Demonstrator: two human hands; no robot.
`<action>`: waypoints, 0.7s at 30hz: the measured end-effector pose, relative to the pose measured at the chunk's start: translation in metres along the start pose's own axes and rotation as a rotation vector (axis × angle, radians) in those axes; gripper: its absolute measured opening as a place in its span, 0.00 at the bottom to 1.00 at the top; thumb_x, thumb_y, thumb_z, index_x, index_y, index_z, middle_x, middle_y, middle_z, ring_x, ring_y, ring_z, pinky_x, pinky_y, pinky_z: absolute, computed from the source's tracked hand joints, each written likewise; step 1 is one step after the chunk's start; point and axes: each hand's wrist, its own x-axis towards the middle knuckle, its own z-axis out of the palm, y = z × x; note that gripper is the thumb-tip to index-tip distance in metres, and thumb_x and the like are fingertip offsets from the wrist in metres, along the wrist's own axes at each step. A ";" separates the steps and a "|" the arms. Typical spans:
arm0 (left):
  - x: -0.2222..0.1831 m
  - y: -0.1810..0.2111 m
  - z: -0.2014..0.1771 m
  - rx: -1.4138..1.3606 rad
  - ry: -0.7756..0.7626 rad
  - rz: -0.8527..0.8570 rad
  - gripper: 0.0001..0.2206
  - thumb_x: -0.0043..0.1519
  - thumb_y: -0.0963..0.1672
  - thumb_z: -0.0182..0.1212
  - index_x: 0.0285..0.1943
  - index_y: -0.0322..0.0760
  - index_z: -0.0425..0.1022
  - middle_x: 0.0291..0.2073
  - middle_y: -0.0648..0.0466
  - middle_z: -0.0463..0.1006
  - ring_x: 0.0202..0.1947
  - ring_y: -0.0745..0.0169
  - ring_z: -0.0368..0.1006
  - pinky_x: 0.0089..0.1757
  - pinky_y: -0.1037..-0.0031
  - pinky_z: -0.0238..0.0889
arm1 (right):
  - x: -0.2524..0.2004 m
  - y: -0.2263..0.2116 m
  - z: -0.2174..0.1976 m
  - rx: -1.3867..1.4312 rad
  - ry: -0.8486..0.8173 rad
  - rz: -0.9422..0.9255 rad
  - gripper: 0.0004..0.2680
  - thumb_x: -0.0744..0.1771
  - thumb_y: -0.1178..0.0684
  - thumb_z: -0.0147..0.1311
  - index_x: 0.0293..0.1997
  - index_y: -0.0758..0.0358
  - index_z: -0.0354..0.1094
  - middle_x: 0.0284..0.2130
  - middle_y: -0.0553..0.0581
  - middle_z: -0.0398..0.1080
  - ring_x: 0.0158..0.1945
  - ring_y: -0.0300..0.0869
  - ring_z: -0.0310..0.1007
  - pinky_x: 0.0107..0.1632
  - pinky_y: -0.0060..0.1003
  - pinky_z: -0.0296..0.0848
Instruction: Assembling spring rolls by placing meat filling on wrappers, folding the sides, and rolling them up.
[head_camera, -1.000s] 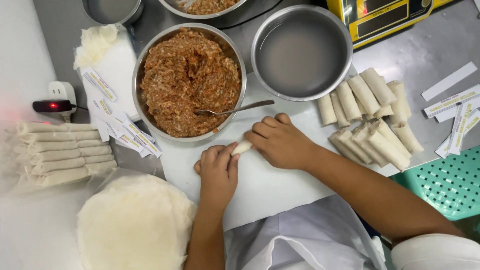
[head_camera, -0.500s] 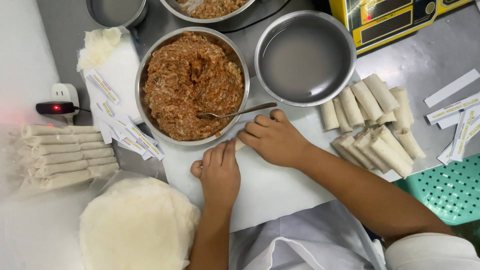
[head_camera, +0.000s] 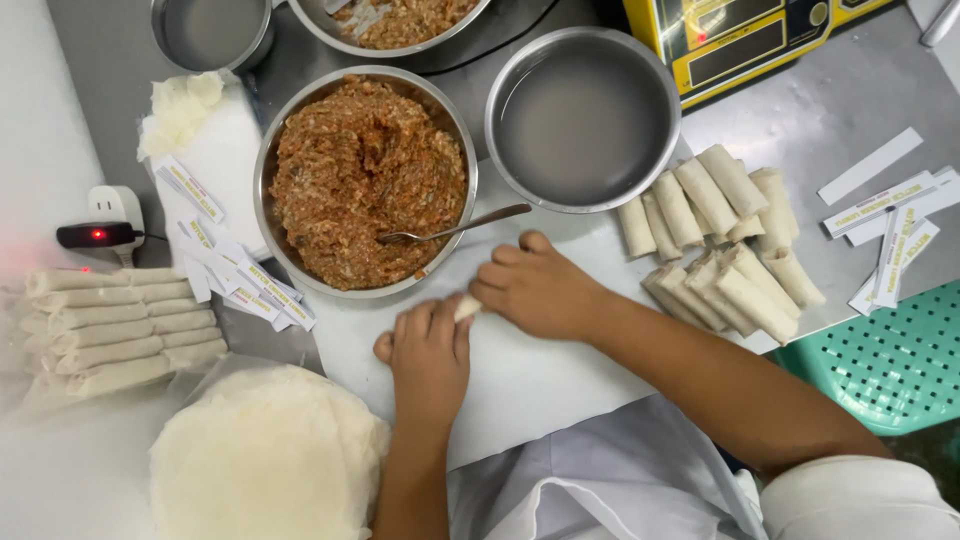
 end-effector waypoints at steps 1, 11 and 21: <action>-0.010 0.002 -0.001 0.013 -0.067 -0.001 0.15 0.64 0.50 0.60 0.59 0.53 0.77 0.44 0.60 0.76 0.45 0.56 0.72 0.43 0.58 0.50 | -0.006 -0.006 -0.010 -0.004 -0.024 -0.041 0.08 0.72 0.45 0.45 0.42 0.52 0.69 0.33 0.47 0.65 0.41 0.43 0.63 0.47 0.46 0.56; -0.091 0.048 -0.042 -0.159 -0.133 0.196 0.12 0.65 0.53 0.55 0.53 0.55 0.78 0.39 0.66 0.78 0.39 0.62 0.72 0.42 0.60 0.46 | -0.087 -0.064 -0.077 0.397 -0.277 0.022 0.05 0.70 0.48 0.52 0.44 0.55 0.69 0.31 0.50 0.61 0.37 0.47 0.63 0.41 0.47 0.53; -0.127 -0.026 -0.137 0.167 0.355 0.022 0.20 0.56 0.48 0.71 0.52 0.30 0.78 0.45 0.38 0.78 0.42 0.39 0.75 0.46 0.56 0.73 | -0.122 0.048 -0.160 -0.195 0.068 0.521 0.11 0.67 0.50 0.65 0.55 0.54 0.76 0.40 0.52 0.74 0.48 0.53 0.71 0.51 0.54 0.61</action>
